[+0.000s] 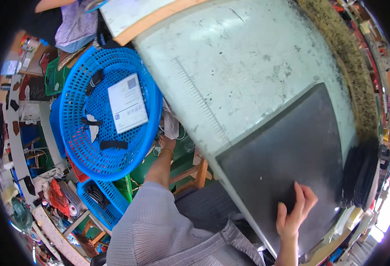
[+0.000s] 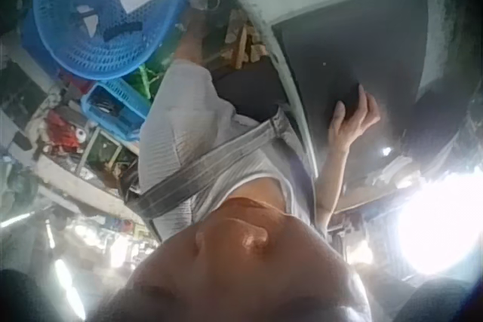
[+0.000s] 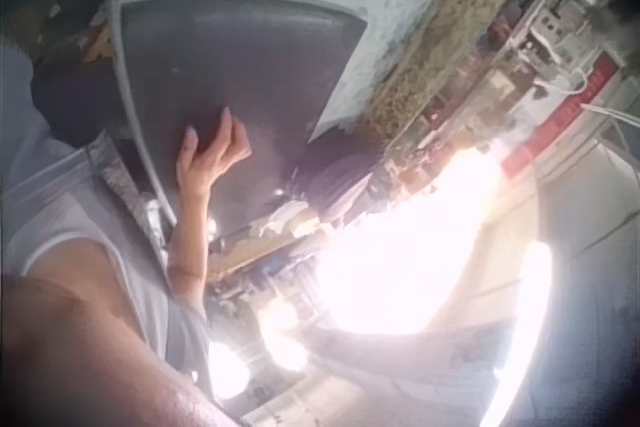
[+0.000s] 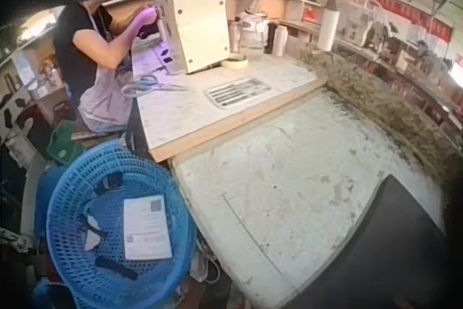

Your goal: The person peels backings from white liners and layers them with grey fabric and brown fabric pieces onto black shoe components by hand. Then, the person places a cutting board on the table and takes a tool from a wooden storage box.

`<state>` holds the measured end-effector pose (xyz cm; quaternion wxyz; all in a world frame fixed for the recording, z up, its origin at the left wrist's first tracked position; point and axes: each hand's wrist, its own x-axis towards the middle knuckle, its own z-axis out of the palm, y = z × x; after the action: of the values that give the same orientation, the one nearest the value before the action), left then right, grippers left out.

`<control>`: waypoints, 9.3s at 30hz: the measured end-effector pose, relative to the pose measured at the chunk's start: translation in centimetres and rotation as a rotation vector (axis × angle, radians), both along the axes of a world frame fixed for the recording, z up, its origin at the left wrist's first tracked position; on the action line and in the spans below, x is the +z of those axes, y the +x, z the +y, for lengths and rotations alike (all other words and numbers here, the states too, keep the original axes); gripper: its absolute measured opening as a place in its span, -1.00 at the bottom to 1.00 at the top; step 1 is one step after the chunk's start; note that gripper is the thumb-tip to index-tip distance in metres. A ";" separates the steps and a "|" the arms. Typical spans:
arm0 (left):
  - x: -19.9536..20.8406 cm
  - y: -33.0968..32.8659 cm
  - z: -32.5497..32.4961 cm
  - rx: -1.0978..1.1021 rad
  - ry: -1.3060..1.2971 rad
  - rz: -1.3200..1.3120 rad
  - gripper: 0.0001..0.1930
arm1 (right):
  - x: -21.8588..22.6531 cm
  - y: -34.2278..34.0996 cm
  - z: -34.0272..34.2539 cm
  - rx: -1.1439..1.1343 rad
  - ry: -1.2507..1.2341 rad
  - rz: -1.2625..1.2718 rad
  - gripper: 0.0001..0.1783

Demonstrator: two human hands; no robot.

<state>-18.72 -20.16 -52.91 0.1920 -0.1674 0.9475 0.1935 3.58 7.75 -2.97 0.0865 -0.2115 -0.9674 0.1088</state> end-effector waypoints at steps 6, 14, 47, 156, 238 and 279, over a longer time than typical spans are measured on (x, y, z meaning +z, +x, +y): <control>-8.2 -0.8 -3.2 -0.021 0.097 -0.114 -0.30 | -0.1 1.3 1.2 0.015 -0.038 -0.082 -0.21; -10.3 -0.9 -9.7 0.019 0.309 -0.182 -0.35 | 0.1 1.4 2.1 0.054 -0.082 -0.075 -0.18; 64.8 2.9 -12.1 -0.524 0.821 0.040 -0.69 | 2.0 11.3 -5.4 -0.045 -0.445 0.478 -0.75; 59.2 21.1 32.9 -2.332 0.621 0.446 -0.48 | 4.1 38.8 13.1 -1.104 -0.199 0.432 -0.68; 60.0 49.7 52.6 -2.439 0.471 -0.270 -0.59 | 2.1 52.0 33.6 -1.308 -0.068 0.115 -0.89; 60.0 53.9 52.8 -1.331 0.627 -1.144 -0.71 | 2.4 52.1 33.9 -1.544 -0.158 0.107 -0.68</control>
<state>35.14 32.60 7.10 0.7376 0.3996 0.5142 0.1787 55.73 41.63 -0.55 0.1690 -0.8253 -0.5301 0.0966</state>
